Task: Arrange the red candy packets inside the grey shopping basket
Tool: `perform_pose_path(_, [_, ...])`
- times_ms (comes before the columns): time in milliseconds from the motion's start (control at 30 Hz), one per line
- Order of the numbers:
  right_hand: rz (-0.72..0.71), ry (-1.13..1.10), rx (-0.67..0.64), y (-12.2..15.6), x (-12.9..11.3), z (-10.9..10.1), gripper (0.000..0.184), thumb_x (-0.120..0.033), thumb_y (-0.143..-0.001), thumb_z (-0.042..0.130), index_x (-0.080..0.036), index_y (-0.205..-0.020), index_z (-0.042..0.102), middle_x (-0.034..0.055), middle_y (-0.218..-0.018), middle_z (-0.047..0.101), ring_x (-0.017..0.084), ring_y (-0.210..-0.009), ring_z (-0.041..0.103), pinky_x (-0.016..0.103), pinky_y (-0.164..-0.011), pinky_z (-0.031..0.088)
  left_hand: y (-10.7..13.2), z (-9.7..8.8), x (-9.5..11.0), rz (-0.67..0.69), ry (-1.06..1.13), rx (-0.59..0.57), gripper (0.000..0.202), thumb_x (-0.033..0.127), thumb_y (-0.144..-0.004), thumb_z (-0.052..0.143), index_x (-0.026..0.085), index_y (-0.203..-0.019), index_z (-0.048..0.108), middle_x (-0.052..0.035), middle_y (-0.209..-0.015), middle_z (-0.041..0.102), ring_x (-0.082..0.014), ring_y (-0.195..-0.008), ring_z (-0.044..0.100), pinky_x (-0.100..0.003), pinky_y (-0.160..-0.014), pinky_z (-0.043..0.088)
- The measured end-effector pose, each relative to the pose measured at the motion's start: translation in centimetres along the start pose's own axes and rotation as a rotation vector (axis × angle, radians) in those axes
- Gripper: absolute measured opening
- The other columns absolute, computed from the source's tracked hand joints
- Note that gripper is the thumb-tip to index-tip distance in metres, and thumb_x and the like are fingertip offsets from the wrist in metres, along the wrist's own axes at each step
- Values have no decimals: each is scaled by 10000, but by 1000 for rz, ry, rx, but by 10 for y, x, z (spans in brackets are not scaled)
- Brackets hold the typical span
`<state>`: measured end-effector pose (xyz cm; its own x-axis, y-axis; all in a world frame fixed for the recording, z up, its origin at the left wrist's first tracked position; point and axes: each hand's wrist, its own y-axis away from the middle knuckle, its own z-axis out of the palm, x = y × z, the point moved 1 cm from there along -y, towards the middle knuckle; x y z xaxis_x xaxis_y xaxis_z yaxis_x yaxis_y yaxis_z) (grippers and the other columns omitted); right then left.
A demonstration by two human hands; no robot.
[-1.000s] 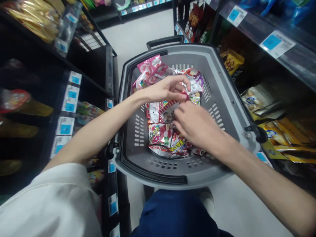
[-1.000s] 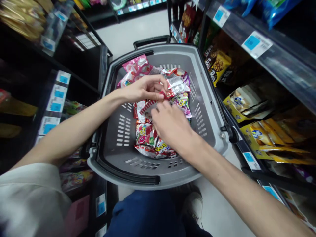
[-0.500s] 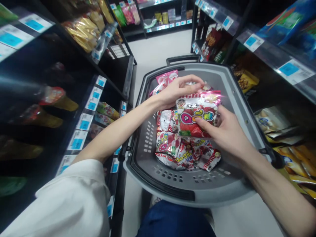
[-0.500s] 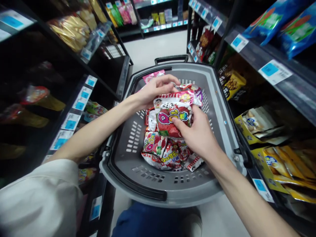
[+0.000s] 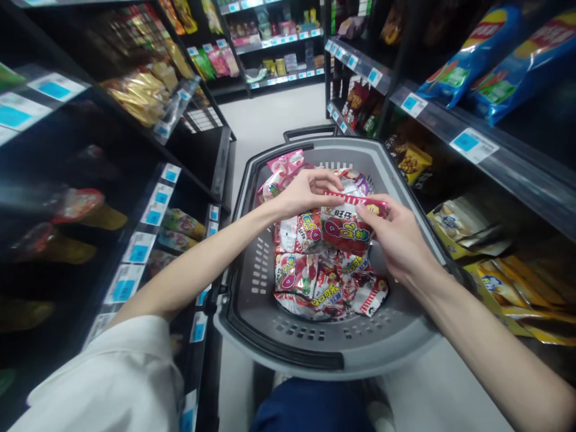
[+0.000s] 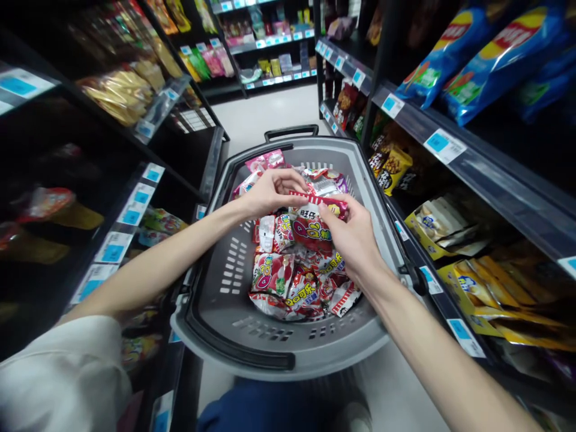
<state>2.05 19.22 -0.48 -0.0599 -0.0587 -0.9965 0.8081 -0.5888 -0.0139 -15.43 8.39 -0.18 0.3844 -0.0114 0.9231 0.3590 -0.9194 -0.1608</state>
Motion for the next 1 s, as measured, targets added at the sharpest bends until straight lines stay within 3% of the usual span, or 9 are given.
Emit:
perform_pose_path(167, [-45,93,-1,-1,4,-2,194,-296,-725,759,-176,-872,720,24,-815,681,155,-734,584,308,-689,482,3,9,5,35,0,-98,295,345,-722,790,146,-895,657,-24,-768,631,-110,-705,602,-269,-667,526])
perform_pose_path(400, [65,7,21,0,8,-1,216,-288,-751,765,-175,-930,721,31,-827,688,145,-703,593,299,-663,498,4,15,6,203,-95,-26,148,231,-755,705,158,-877,664,-24,-828,653,-104,-754,590,-273,-743,521])
perform_pose_path(667, [122,-31,67,0,6,-2,197,-279,-830,702,-194,-1000,650,24,-842,677,180,-770,646,337,-700,554,4,8,12,174,-94,-87,329,271,-735,744,130,-1023,670,-91,-1058,697,-174,-1010,664,-321,-943,550])
perform_pose_path(800, [171,-56,82,1,5,-1,185,-265,-837,689,-200,-1003,639,23,-831,673,191,-769,654,336,-680,555,5,8,13,168,-86,-105,346,279,-739,759,126,-1033,662,-94,-1091,692,-177,-1031,665,-327,-972,545])
perform_pose_path(1000, [134,-15,40,-3,14,-3,246,-345,-845,698,-204,-1034,630,33,-845,676,215,-819,672,373,-718,579,5,8,14,119,-135,-134,376,309,-737,779,129,-1041,652,-98,-1091,687,-188,-1035,661,-346,-974,542])
